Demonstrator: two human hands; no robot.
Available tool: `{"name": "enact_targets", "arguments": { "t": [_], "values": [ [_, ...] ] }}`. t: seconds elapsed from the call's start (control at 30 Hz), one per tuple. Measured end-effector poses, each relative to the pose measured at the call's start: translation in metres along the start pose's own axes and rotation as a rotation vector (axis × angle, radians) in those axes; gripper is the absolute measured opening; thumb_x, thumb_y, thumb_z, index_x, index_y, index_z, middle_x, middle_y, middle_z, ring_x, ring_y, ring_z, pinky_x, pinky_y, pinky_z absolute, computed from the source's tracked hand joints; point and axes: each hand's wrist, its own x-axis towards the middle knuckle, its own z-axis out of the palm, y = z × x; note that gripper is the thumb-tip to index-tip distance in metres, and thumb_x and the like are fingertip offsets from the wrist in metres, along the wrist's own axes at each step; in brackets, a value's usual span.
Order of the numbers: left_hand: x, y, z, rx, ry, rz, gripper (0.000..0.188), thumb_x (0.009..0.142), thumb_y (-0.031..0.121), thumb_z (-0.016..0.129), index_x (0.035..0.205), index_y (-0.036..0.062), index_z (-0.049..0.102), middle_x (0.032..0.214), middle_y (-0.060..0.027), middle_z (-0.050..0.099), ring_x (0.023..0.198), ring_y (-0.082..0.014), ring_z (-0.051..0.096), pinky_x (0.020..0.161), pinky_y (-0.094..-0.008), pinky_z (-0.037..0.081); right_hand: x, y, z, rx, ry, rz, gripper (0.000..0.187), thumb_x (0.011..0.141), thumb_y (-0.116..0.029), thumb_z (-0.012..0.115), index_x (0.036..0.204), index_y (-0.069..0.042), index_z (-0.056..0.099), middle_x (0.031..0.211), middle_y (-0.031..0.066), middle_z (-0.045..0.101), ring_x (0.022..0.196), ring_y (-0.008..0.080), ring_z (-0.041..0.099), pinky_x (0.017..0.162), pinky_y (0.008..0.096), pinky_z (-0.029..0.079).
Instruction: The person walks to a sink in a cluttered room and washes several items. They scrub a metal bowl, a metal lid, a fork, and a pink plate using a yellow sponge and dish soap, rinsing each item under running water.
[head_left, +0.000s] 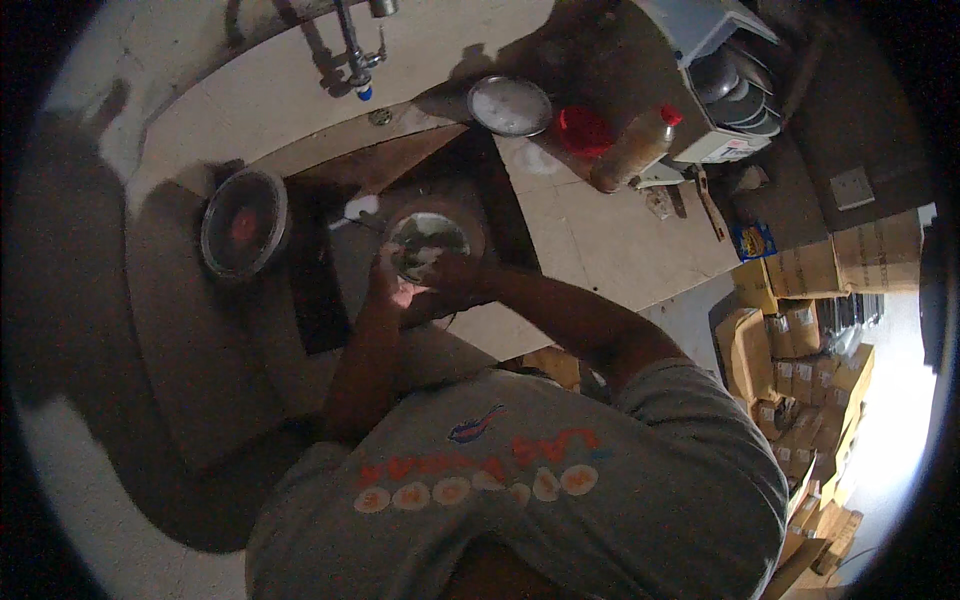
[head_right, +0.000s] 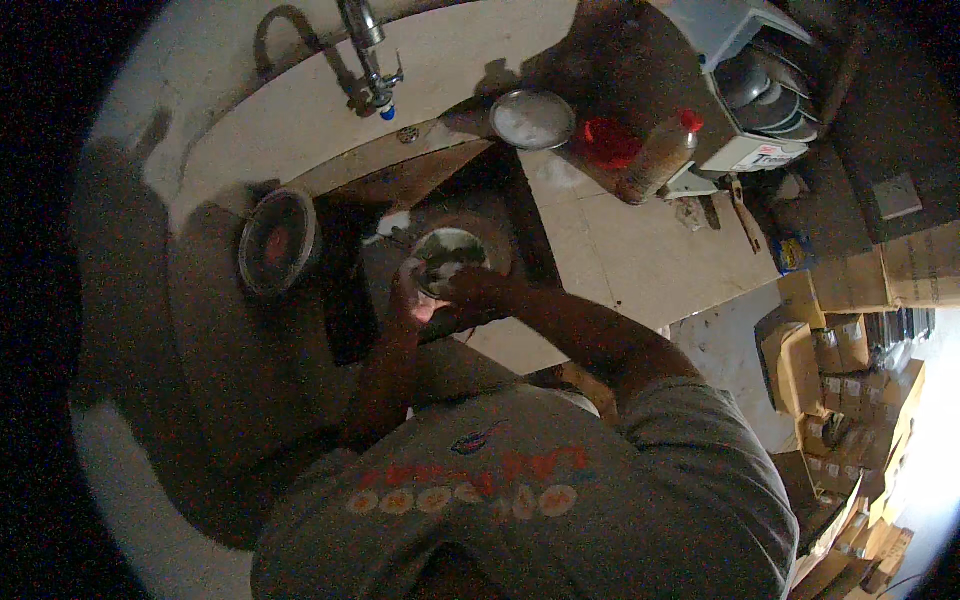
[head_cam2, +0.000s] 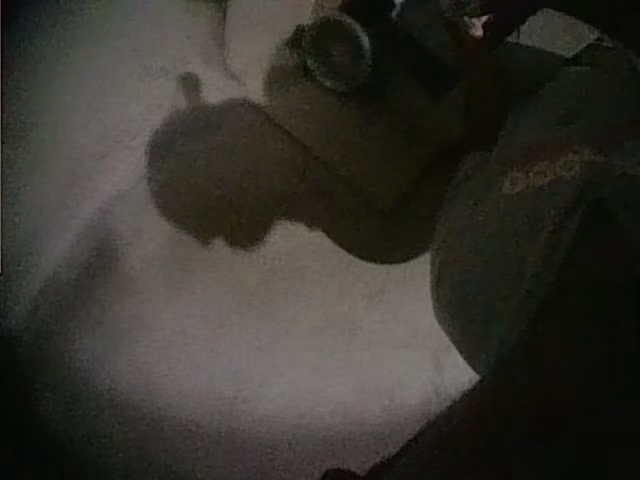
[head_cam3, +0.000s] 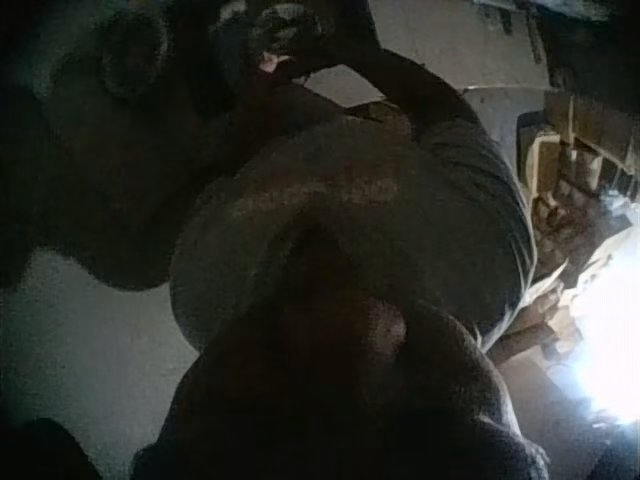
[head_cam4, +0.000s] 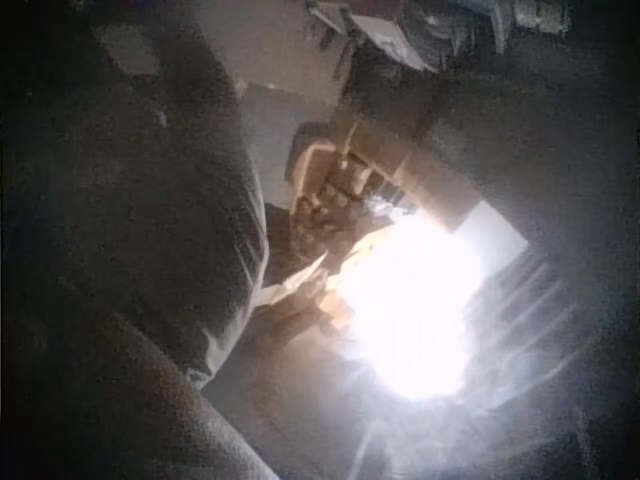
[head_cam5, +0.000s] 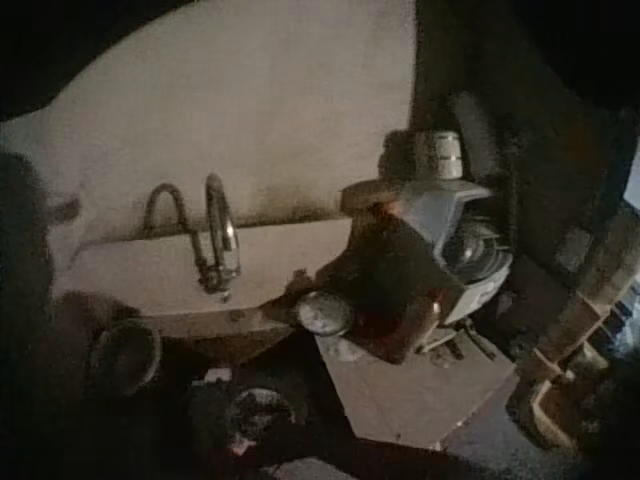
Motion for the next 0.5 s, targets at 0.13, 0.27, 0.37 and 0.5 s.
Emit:
{"name": "enact_targets", "arguments": {
  "t": [0.13, 0.27, 0.37, 0.5],
  "values": [
    [-0.007, 0.012, 0.032, 0.095, 0.134, 0.066, 0.054, 0.103, 0.045, 0.047, 0.141, 0.0066, 0.052, 0.137, -0.0116, 0.059, 0.127, -0.0302, 0.056, 0.101, -0.0487, 0.048, -0.006, 0.023, -0.033, -0.224, 0.002, 0.308, 0.033, 0.092, -0.029, 0.059, 0.119, -0.013, 0.068, 0.103, 0.0191, 0.071, 0.100, 0.0373, 0.066, 0.086, 0.0514, 0.054],
    [-0.024, 0.029, 0.090, 0.135, 0.097, -0.048, 0.050, 0.104, 0.041, 0.051, 0.140, 0.0071, 0.052, 0.138, -0.0107, 0.059, 0.126, -0.0304, 0.058, 0.102, -0.0527, 0.050, 0.055, -0.027, -0.104, 0.405, 0.255, 1.110, 0.033, 0.093, -0.032, 0.059, 0.116, -0.011, 0.070, 0.106, 0.0201, 0.071, 0.110, 0.0381, 0.066, 0.095, 0.0504, 0.053],
    [0.024, 0.028, 0.015, 0.268, 0.215, 0.031, 0.058, 0.102, 0.052, 0.049, 0.143, 0.0109, 0.050, 0.142, -0.0138, 0.053, 0.131, -0.0350, 0.051, 0.100, -0.0622, 0.048, 0.058, -0.038, -0.093, 0.196, -0.116, 0.672, 0.040, 0.092, -0.040, 0.060, 0.115, -0.008, 0.070, 0.108, 0.0215, 0.071, 0.109, 0.0402, 0.067, 0.098, 0.0492, 0.053],
    [-0.006, 0.052, 0.069, 0.319, 0.440, -0.045, 0.058, 0.101, 0.055, 0.052, 0.141, 0.0131, 0.052, 0.138, -0.0142, 0.055, 0.125, -0.0372, 0.054, 0.092, -0.0666, 0.049, 0.011, -0.039, -0.088, -0.142, -0.037, 0.362, 0.039, 0.090, -0.038, 0.062, 0.105, -0.003, 0.071, 0.101, 0.0216, 0.072, 0.101, 0.0394, 0.069, 0.089, 0.0506, 0.056]
  ]
}}
